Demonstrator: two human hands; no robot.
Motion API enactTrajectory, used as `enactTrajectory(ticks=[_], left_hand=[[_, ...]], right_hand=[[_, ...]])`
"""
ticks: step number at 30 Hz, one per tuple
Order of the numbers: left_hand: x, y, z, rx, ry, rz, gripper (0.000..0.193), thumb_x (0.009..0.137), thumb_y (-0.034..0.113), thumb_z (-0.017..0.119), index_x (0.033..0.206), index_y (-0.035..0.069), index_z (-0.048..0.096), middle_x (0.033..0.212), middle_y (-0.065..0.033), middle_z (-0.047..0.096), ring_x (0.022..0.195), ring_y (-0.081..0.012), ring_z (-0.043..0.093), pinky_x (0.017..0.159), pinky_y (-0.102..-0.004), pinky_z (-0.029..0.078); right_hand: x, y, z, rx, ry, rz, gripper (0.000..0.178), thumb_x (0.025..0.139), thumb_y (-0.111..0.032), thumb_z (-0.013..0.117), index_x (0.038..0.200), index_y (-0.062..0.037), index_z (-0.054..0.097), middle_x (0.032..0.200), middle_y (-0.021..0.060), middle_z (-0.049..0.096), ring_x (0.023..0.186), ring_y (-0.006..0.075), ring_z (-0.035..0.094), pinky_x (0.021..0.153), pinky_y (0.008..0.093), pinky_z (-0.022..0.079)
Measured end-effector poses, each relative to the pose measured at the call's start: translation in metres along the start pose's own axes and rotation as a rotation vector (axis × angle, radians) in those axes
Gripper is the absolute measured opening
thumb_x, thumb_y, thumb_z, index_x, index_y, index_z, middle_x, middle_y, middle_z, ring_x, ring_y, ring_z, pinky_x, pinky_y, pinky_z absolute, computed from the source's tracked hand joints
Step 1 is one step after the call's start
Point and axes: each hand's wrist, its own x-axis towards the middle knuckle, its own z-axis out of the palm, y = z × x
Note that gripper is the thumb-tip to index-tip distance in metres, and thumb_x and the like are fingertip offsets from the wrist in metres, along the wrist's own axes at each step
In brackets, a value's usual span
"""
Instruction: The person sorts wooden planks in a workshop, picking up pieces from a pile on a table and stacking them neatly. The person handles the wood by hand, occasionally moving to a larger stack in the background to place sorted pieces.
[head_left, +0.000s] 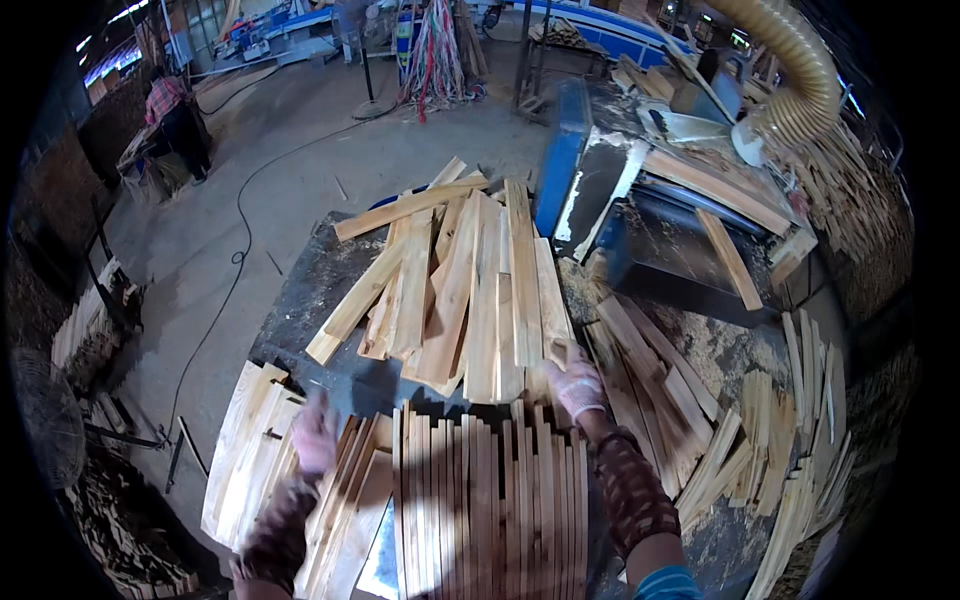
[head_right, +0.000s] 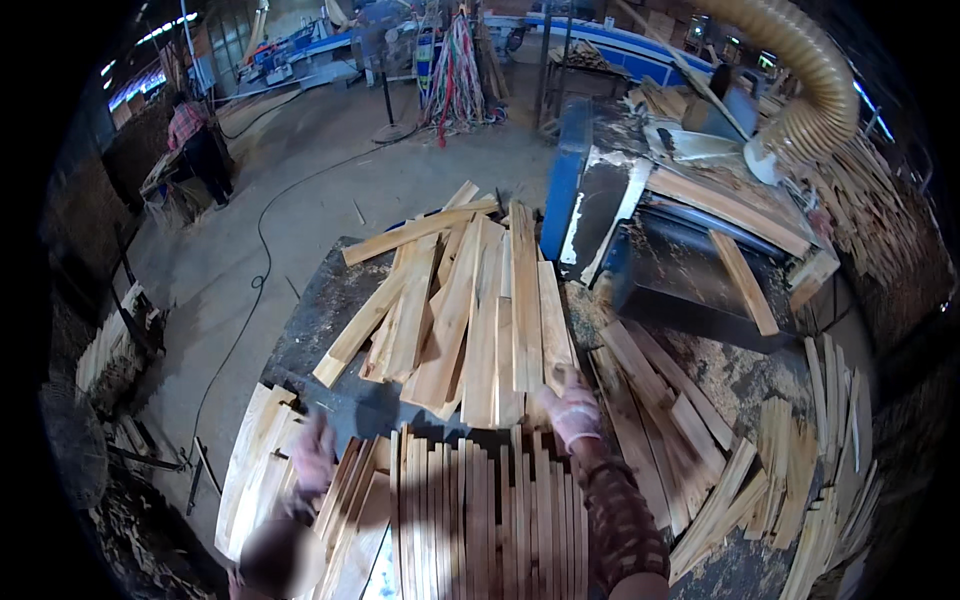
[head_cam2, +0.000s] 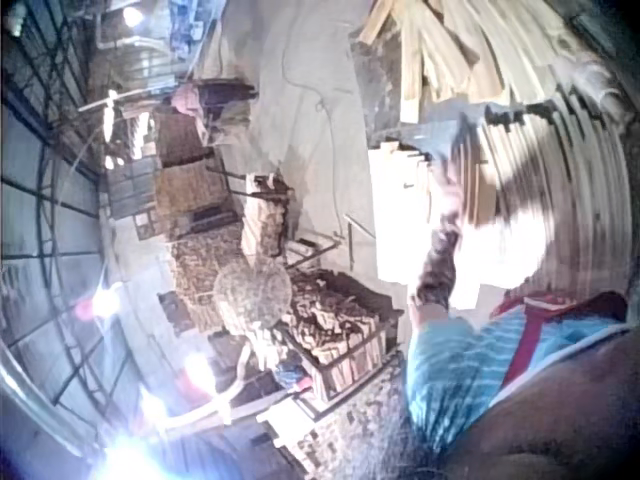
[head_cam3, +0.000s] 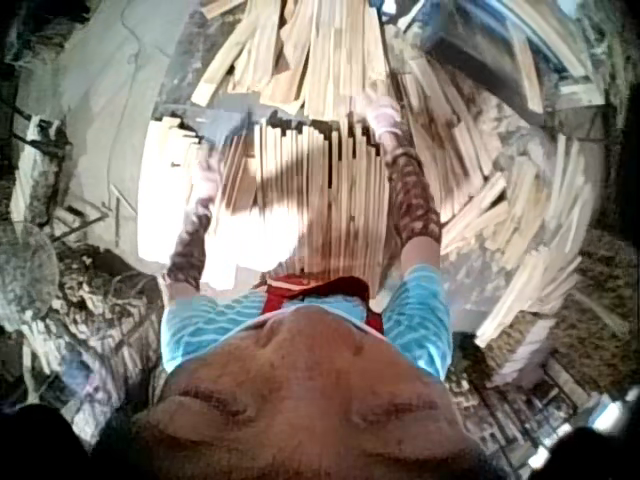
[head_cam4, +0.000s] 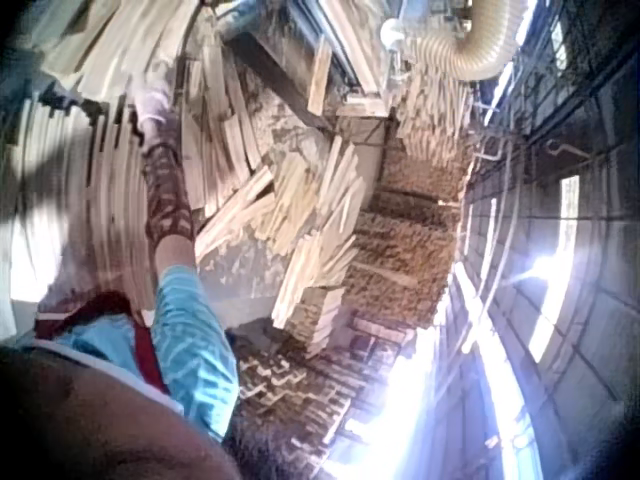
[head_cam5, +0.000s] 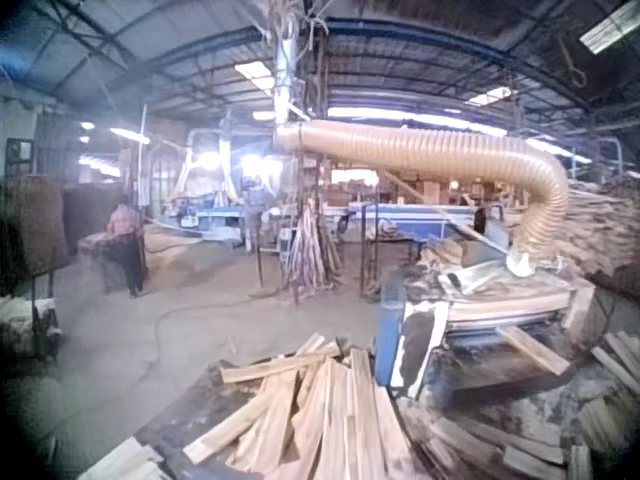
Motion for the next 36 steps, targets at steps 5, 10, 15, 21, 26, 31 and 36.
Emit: enactTrajectory(ticks=[5,10,15,21,26,31,36], left_hand=[[0.238,0.043,0.068,0.189,0.053,0.136,0.069,0.085,0.021,0.071,0.146,0.007,0.042,0.156,-0.0195,0.034,0.14,-0.0372,0.038,0.115,-0.0454,0.033],[0.385,0.024,0.146,0.533,-0.144,0.093,0.093,0.074,0.032,0.079,0.151,0.01,0.033,0.163,-0.0195,0.019,0.15,-0.0366,0.02,0.121,-0.0482,0.02],[0.449,0.013,0.218,0.664,-0.291,-0.056,0.097,0.074,0.031,0.075,0.156,0.014,0.025,0.165,-0.0133,0.018,0.152,-0.0317,0.015,0.121,-0.0516,0.018],[0.459,-0.01,0.26,0.668,-0.32,-0.085,0.065,0.083,0.025,0.064,0.143,0.017,0.04,0.143,-0.0148,0.049,0.138,-0.0323,0.042,0.112,-0.0552,0.029],[0.437,-0.005,0.249,0.576,-0.473,-0.211,0.043,0.091,0.023,0.057,0.133,0.015,0.049,0.131,-0.0208,0.055,0.122,-0.0377,0.056,0.1,-0.0482,0.046],[0.388,-0.021,0.189,0.164,-0.717,-0.069,0.051,0.092,0.028,0.061,0.135,0.008,0.044,0.126,-0.0192,0.059,0.116,-0.0334,0.058,0.096,-0.0409,0.05],[0.331,0.038,0.161,-0.431,-0.675,-0.183,0.094,0.09,0.044,0.071,0.152,-0.003,0.019,0.133,-0.0149,0.058,0.121,-0.0184,0.054,0.102,-0.0299,0.044]], right_hand=[[0.056,0.069,0.013,-0.186,-0.04,0.146,0.089,0.087,-0.056,0.063,0.151,-0.0053,0.029,0.14,0.0253,0.052,0.127,0.0403,0.052,0.104,0.0432,0.045],[0.088,0.105,0.064,-0.232,0.034,-0.038,0.105,0.083,-0.061,0.067,0.155,-0.0021,0.018,0.145,0.0318,0.043,0.126,0.0469,0.05,0.105,0.0458,0.044],[0.088,0.13,0.06,-0.181,-0.039,-0.11,0.106,0.082,-0.051,0.073,0.155,0.0,0.016,0.141,0.0286,0.047,0.122,0.0452,0.053,0.1,0.0441,0.047],[0.086,0.133,0.05,-0.013,-0.094,-0.136,0.104,0.083,-0.05,0.072,0.154,0.0035,0.019,0.136,0.029,0.051,0.123,0.0428,0.055,0.1,0.0439,0.048],[0.091,0.168,0.062,0.153,-0.087,-0.165,0.104,0.081,-0.048,0.078,0.154,0.0031,0.023,0.141,0.0245,0.05,0.123,0.0343,0.056,0.102,0.0408,0.047],[0.12,0.139,0.077,0.482,-0.096,0.074,0.093,0.085,-0.041,0.075,0.154,0.0012,0.027,0.147,0.0164,0.048,0.128,0.0231,0.052,0.104,0.0362,0.045],[0.166,0.092,0.063,0.232,-0.162,0.026,0.106,0.078,-0.043,0.08,0.154,0.0009,0.021,0.15,0.0232,0.042,0.134,0.0348,0.048,0.11,0.0399,0.04]])
